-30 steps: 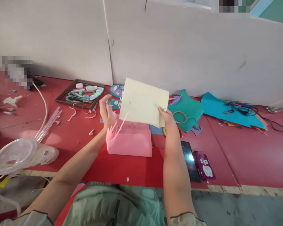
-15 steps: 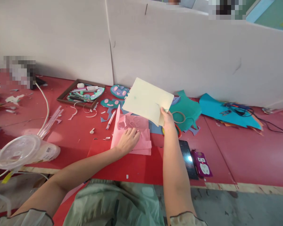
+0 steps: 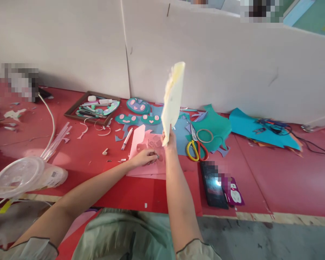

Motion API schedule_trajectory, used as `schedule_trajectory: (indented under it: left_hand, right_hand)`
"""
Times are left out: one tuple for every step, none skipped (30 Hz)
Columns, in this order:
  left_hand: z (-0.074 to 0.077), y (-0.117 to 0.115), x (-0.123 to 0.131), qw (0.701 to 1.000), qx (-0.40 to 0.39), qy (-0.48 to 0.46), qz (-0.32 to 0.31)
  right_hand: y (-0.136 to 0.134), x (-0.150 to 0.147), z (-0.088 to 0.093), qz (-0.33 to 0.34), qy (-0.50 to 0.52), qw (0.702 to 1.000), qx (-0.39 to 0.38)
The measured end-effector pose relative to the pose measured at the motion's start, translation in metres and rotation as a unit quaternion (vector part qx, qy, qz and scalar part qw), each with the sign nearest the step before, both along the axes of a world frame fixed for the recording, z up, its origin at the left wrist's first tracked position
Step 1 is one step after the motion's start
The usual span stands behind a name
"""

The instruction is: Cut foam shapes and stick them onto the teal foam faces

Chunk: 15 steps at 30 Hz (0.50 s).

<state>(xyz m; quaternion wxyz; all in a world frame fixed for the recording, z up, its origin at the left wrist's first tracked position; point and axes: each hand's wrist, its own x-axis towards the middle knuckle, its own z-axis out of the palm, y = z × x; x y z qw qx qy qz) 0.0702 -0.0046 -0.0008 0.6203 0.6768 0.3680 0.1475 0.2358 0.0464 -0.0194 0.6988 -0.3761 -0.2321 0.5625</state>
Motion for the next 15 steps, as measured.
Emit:
schedule_trajectory:
  left_hand:
    - [-0.001,0.001,-0.001,1.000,-0.027,-0.011,0.006]
    - [-0.002,0.002,-0.002,0.999,-0.044,-0.019,0.010]
    - [-0.003,0.002,-0.002,0.998,-0.050,-0.027,0.011]
    - [-0.004,0.001,-0.002,0.998,-0.050,-0.035,0.008]
    - [-0.005,0.001,-0.003,0.998,-0.046,-0.042,0.001]
    - [-0.006,0.000,-0.003,0.998,-0.037,-0.047,-0.002]
    - [-0.008,-0.002,-0.003,0.999,-0.019,-0.046,0.003]
    - [-0.008,-0.003,-0.002,0.999,0.008,-0.039,0.015]
    - [-0.009,-0.005,-0.001,0.998,0.048,-0.028,0.033]
    - [-0.008,-0.006,0.001,0.993,0.101,-0.015,0.054]
    - [-0.006,-0.007,0.004,0.984,0.162,-0.005,0.073]
    - [-0.004,-0.008,0.009,0.970,0.227,-0.001,0.088]
    - [0.000,-0.007,0.015,0.953,0.288,-0.003,0.093]
    - [0.004,-0.006,0.023,0.936,0.340,-0.011,0.093]
    - [0.008,-0.003,0.031,0.921,0.379,-0.019,0.089]
  right_hand:
    - [-0.002,-0.002,-0.002,0.001,0.119,0.993,0.026]
    - [-0.005,-0.002,-0.004,0.000,0.271,0.961,0.061]
    - [-0.008,-0.002,-0.004,-0.004,0.428,0.898,0.105]
    - [-0.011,-0.001,-0.005,-0.008,0.558,0.816,0.149]
    - [-0.014,0.001,-0.004,-0.011,0.645,0.741,0.187]
    - [-0.016,0.003,-0.004,-0.014,0.692,0.688,0.216]
    - [-0.017,0.005,-0.003,-0.021,0.702,0.673,0.234]
    - [-0.018,0.006,-0.002,-0.036,0.674,0.698,0.237]
    - [-0.018,0.007,-0.002,-0.059,0.610,0.759,0.221]
    - [-0.019,0.008,-0.002,-0.089,0.509,0.835,0.188]
    - [-0.019,0.008,-0.002,-0.123,0.382,0.905,0.144]
    - [-0.019,0.008,-0.003,-0.153,0.246,0.952,0.094]
    - [-0.019,0.007,-0.004,-0.173,0.122,0.976,0.047]
    - [-0.019,0.006,-0.005,-0.185,0.024,0.982,0.009]
    - [-0.019,0.006,-0.007,-0.189,-0.049,0.981,-0.016]
